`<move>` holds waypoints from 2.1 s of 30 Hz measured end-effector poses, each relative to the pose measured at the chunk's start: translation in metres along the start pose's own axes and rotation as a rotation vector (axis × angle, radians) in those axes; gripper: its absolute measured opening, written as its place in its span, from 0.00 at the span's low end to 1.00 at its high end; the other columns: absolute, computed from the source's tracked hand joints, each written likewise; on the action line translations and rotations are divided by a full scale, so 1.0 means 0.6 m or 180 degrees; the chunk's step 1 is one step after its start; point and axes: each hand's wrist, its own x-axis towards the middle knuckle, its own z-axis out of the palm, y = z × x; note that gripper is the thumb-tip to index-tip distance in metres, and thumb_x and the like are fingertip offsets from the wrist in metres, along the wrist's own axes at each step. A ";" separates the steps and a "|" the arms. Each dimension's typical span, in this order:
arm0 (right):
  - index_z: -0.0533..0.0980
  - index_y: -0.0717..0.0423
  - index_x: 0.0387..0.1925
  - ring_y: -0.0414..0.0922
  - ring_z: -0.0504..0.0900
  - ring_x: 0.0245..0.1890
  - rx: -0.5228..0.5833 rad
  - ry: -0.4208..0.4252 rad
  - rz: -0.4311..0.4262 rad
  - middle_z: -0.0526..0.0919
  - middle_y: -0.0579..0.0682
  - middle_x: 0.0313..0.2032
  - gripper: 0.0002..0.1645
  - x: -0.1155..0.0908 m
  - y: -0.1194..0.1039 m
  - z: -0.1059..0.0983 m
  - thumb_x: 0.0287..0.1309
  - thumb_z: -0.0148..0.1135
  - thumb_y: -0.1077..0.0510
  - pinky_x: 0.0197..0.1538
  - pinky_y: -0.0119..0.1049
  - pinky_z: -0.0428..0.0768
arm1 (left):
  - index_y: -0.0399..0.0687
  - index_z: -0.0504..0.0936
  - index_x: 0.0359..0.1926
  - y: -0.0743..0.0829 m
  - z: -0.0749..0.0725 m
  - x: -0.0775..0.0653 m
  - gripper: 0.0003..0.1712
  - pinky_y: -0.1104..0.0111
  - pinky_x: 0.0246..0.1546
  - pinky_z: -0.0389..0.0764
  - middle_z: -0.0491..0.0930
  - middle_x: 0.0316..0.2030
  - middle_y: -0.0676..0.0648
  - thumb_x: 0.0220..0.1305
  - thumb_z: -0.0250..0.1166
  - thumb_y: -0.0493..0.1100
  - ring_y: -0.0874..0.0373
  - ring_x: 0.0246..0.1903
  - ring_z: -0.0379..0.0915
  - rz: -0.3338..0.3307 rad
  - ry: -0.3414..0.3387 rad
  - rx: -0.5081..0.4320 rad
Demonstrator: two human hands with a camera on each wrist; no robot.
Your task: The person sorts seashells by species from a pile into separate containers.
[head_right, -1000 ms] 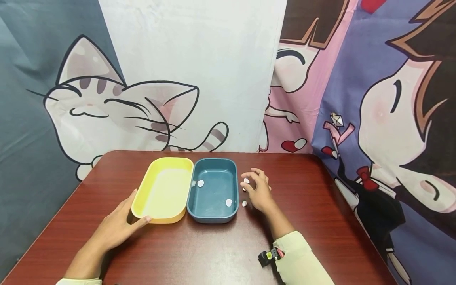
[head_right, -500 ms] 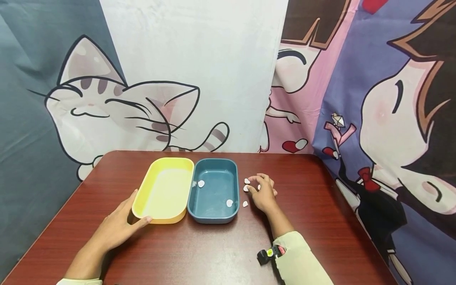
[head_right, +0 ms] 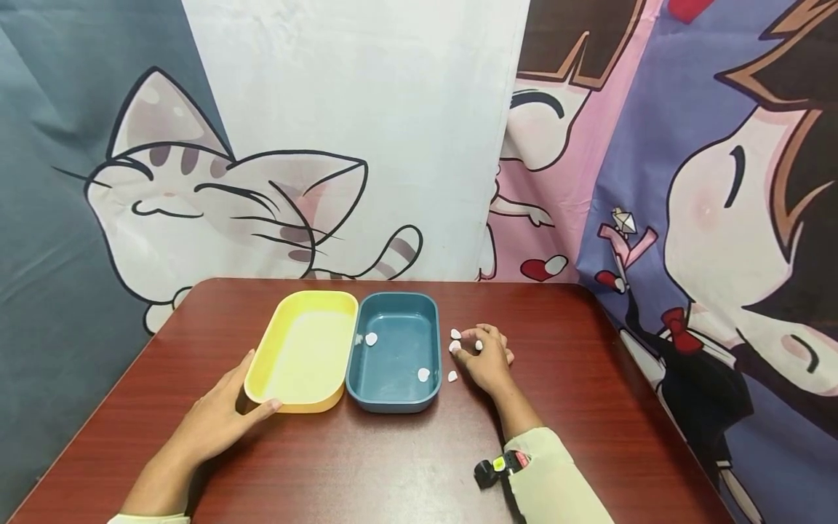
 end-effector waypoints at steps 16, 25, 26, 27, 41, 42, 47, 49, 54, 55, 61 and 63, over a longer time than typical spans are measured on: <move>0.88 0.61 0.46 0.66 0.67 0.72 -0.0157 0.0035 -0.0118 0.76 0.66 0.69 0.18 -0.006 0.006 0.007 0.55 0.83 0.58 0.65 0.66 0.54 | 0.53 0.44 0.90 0.001 0.002 -0.003 0.68 0.14 0.65 0.60 0.59 0.83 0.31 0.67 0.62 0.82 0.21 0.75 0.67 -0.0032 -0.0030 -0.0014; 0.89 0.57 0.46 0.64 0.65 0.74 -0.0209 -0.0013 -0.0068 0.75 0.63 0.70 0.15 -0.002 0.007 0.008 0.58 0.82 0.57 0.66 0.65 0.53 | 0.54 0.43 0.91 0.002 0.001 -0.002 0.68 0.14 0.64 0.62 0.60 0.83 0.31 0.67 0.62 0.82 0.21 0.74 0.68 -0.0011 0.0001 0.0011; 0.89 0.57 0.46 0.64 0.65 0.74 -0.0215 -0.0017 -0.0067 0.75 0.63 0.70 0.15 -0.001 0.008 0.008 0.58 0.82 0.58 0.66 0.66 0.53 | 0.54 0.43 0.90 0.002 0.001 -0.002 0.68 0.14 0.64 0.62 0.60 0.83 0.31 0.67 0.62 0.82 0.21 0.74 0.68 -0.0007 0.0003 0.0010; 0.89 0.57 0.45 0.64 0.65 0.74 -0.0222 -0.0020 -0.0066 0.75 0.63 0.70 0.14 -0.001 0.008 0.008 0.58 0.81 0.58 0.66 0.66 0.53 | 0.53 0.43 0.90 0.002 0.001 -0.002 0.68 0.14 0.63 0.62 0.60 0.83 0.31 0.67 0.63 0.82 0.21 0.74 0.68 -0.0002 0.0007 0.0010; 0.89 0.55 0.45 0.63 0.67 0.73 -0.0153 0.0032 -0.0089 0.76 0.63 0.69 0.13 -0.001 0.007 0.009 0.60 0.80 0.56 0.66 0.66 0.54 | 0.51 0.45 0.90 0.001 -0.001 -0.001 0.67 0.14 0.62 0.63 0.60 0.83 0.29 0.68 0.64 0.80 0.21 0.74 0.67 0.0024 0.0015 0.0025; 0.89 0.55 0.45 0.63 0.67 0.73 -0.0131 0.0033 -0.0089 0.76 0.63 0.69 0.14 -0.001 0.005 0.009 0.60 0.80 0.56 0.66 0.66 0.54 | 0.51 0.44 0.90 0.001 -0.001 -0.002 0.67 0.14 0.63 0.63 0.60 0.83 0.30 0.68 0.64 0.80 0.21 0.74 0.67 0.0016 0.0017 0.0019; 0.89 0.56 0.45 0.64 0.63 0.75 -0.0047 0.0114 -0.0065 0.76 0.63 0.70 0.14 -0.003 0.001 0.003 0.60 0.79 0.55 0.66 0.68 0.55 | 0.51 0.44 0.90 0.002 0.003 -0.001 0.67 0.14 0.63 0.63 0.60 0.83 0.30 0.68 0.63 0.80 0.21 0.74 0.68 0.0023 0.0011 0.0009; 0.88 0.56 0.45 0.64 0.61 0.76 -0.0027 0.0170 -0.0047 0.76 0.63 0.69 0.13 -0.003 -0.003 0.002 0.60 0.79 0.55 0.67 0.69 0.55 | 0.52 0.45 0.90 0.001 0.005 -0.002 0.67 0.14 0.63 0.62 0.60 0.83 0.30 0.68 0.63 0.81 0.22 0.75 0.67 0.0037 0.0005 -0.0002; 0.88 0.56 0.48 0.63 0.57 0.79 0.0072 0.0216 -0.0030 0.75 0.62 0.72 0.16 0.000 -0.015 0.001 0.62 0.78 0.53 0.68 0.71 0.52 | 0.51 0.45 0.90 0.001 0.003 -0.002 0.67 0.14 0.63 0.62 0.60 0.83 0.30 0.68 0.63 0.80 0.21 0.75 0.67 0.0039 0.0020 -0.0013; 0.88 0.56 0.48 0.63 0.57 0.79 0.0100 0.0218 -0.0027 0.74 0.62 0.72 0.16 0.002 -0.018 0.001 0.63 0.78 0.53 0.69 0.70 0.52 | 0.50 0.45 0.90 0.001 0.002 -0.002 0.67 0.14 0.63 0.62 0.60 0.83 0.30 0.68 0.63 0.80 0.21 0.75 0.67 0.0036 0.0027 -0.0010; 0.88 0.57 0.49 0.61 0.59 0.78 0.0194 0.0333 -0.0024 0.74 0.62 0.73 0.16 0.006 -0.035 -0.003 0.63 0.78 0.53 0.69 0.70 0.53 | 0.51 0.44 0.90 -0.001 0.002 -0.002 0.68 0.14 0.63 0.63 0.60 0.83 0.30 0.68 0.63 0.81 0.21 0.74 0.68 0.0033 0.0027 0.0005; 0.88 0.56 0.48 0.60 0.59 0.78 0.0243 0.0380 -0.0035 0.74 0.61 0.72 0.16 0.006 -0.042 -0.004 0.63 0.78 0.53 0.69 0.69 0.53 | 0.51 0.44 0.90 0.000 0.003 -0.003 0.68 0.14 0.63 0.63 0.60 0.83 0.30 0.68 0.63 0.81 0.21 0.74 0.68 0.0029 0.0020 -0.0002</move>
